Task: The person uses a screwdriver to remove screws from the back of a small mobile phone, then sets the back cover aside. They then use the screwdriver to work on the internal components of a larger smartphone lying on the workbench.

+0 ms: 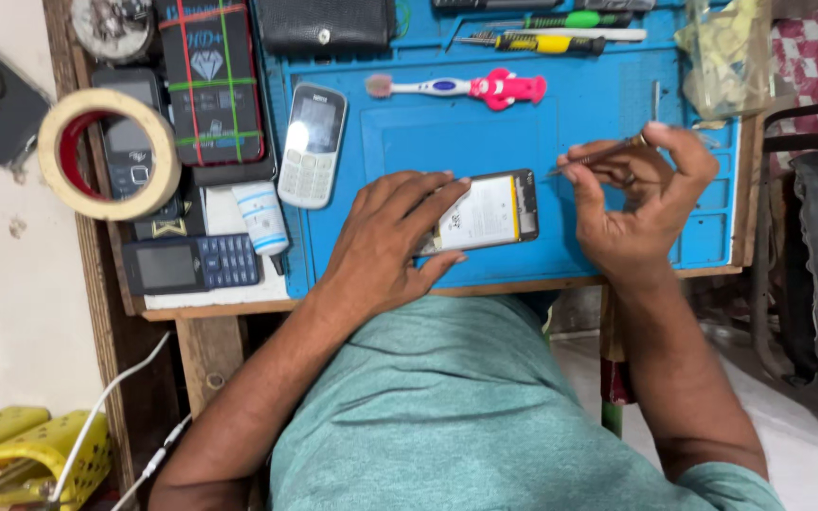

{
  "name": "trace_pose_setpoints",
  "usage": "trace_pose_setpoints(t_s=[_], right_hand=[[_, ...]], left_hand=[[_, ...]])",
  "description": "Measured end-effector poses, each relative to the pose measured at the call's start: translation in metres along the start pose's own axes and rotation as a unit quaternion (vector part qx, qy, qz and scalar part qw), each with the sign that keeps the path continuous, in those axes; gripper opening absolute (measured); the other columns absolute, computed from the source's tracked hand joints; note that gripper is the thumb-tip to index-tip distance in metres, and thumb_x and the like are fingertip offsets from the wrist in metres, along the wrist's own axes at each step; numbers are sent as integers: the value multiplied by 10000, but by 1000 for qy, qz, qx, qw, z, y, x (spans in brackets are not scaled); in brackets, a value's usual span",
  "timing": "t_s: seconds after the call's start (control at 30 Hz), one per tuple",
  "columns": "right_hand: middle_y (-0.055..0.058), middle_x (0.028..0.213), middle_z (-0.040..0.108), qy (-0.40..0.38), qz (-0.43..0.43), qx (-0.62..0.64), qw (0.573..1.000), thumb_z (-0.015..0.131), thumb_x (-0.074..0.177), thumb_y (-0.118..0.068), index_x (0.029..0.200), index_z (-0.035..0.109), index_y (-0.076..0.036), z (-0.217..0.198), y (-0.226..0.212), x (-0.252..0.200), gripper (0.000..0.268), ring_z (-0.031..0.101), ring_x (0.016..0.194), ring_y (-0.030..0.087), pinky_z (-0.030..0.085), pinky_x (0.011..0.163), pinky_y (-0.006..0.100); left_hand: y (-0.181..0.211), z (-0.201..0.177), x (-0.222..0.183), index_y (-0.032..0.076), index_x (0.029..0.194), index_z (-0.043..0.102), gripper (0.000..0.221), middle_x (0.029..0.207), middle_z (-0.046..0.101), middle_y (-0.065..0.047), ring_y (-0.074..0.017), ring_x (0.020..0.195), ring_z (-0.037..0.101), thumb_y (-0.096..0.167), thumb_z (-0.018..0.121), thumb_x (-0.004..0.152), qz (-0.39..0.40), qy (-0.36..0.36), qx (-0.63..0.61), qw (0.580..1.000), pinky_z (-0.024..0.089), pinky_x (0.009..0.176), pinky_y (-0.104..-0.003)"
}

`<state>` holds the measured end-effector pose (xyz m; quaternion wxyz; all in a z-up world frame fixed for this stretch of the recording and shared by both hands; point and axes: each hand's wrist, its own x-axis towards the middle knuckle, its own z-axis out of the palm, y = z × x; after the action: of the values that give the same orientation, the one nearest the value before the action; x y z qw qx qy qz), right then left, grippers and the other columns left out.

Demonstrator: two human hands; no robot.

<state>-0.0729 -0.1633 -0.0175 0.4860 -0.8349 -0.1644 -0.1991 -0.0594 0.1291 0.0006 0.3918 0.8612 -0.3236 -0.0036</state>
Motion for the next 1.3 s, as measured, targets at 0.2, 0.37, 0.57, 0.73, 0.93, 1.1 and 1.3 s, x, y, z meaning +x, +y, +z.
trace_pose_setpoints(t_s=[0.2, 0.37, 0.57, 0.73, 0.93, 1.1, 1.3], right_hand=[[223, 1094, 693, -36, -33, -7, 999, 687, 1114, 101, 1462, 238, -127, 14, -6, 16, 613, 772, 1009, 274, 665, 860, 304], [227, 1068, 673, -24, -24, 0, 999, 704, 1094, 99, 1464, 252, -129, 15, 2, 8, 627, 766, 997, 281, 664, 857, 306], [229, 1103, 696, -36, -37, 1, 999, 695, 1087, 112, 1450, 234, -143, 18, 5, 9, 640, 765, 985, 272, 648, 843, 294], [231, 1106, 694, -51, -50, -10, 997, 678, 1102, 98, 1452, 232, -148, 18, 1, 11, 618, 767, 1004, 286, 667, 854, 320], [228, 1110, 690, -71, -140, -55, 986, 738, 1005, 79, 1423, 316, -149, 17, 3, 21, 636, 746, 1016, 317, 660, 830, 363], [186, 1058, 723, -74, -133, -37, 988, 740, 972, 119, 1410, 388, -170, 20, 3, 24, 631, 761, 1010, 290, 641, 788, 374], [223, 1123, 683, -67, -119, 36, 990, 695, 1003, 137, 1427, 330, -166, 24, 11, 21, 636, 739, 1038, 283, 636, 816, 327]], left_hand=[[-2, -4, -1, 111, 1489, 527, 733, 1458, 577, -97, -326, 1321, 524, 363, 829, 870, 13, 24, -10, 1000, 424, 1113, -470], [-5, 0, -1, 121, 1489, 530, 756, 1462, 585, -87, -305, 1298, 538, 350, 832, 835, 12, 14, -35, 999, 428, 1098, -457], [-6, 0, -3, 126, 1481, 536, 763, 1457, 582, -84, -301, 1297, 530, 360, 843, 824, 6, 15, -34, 999, 422, 1107, -457], [-6, 3, -2, 131, 1470, 543, 760, 1462, 576, -76, -288, 1318, 521, 372, 844, 815, 2, 13, -33, 999, 416, 1127, -458], [-6, 3, -3, 133, 1465, 553, 752, 1456, 580, -81, -292, 1312, 523, 380, 843, 816, -9, 0, -31, 999, 425, 1100, -456], [-7, 2, -2, 128, 1416, 593, 707, 1445, 586, -78, -299, 1306, 522, 388, 843, 809, 2, 2, -20, 1000, 421, 1101, -466], [-6, 2, 0, 120, 1383, 618, 688, 1431, 596, -63, -294, 1306, 524, 396, 847, 795, -5, 6, -26, 1000, 418, 1102, -463]])
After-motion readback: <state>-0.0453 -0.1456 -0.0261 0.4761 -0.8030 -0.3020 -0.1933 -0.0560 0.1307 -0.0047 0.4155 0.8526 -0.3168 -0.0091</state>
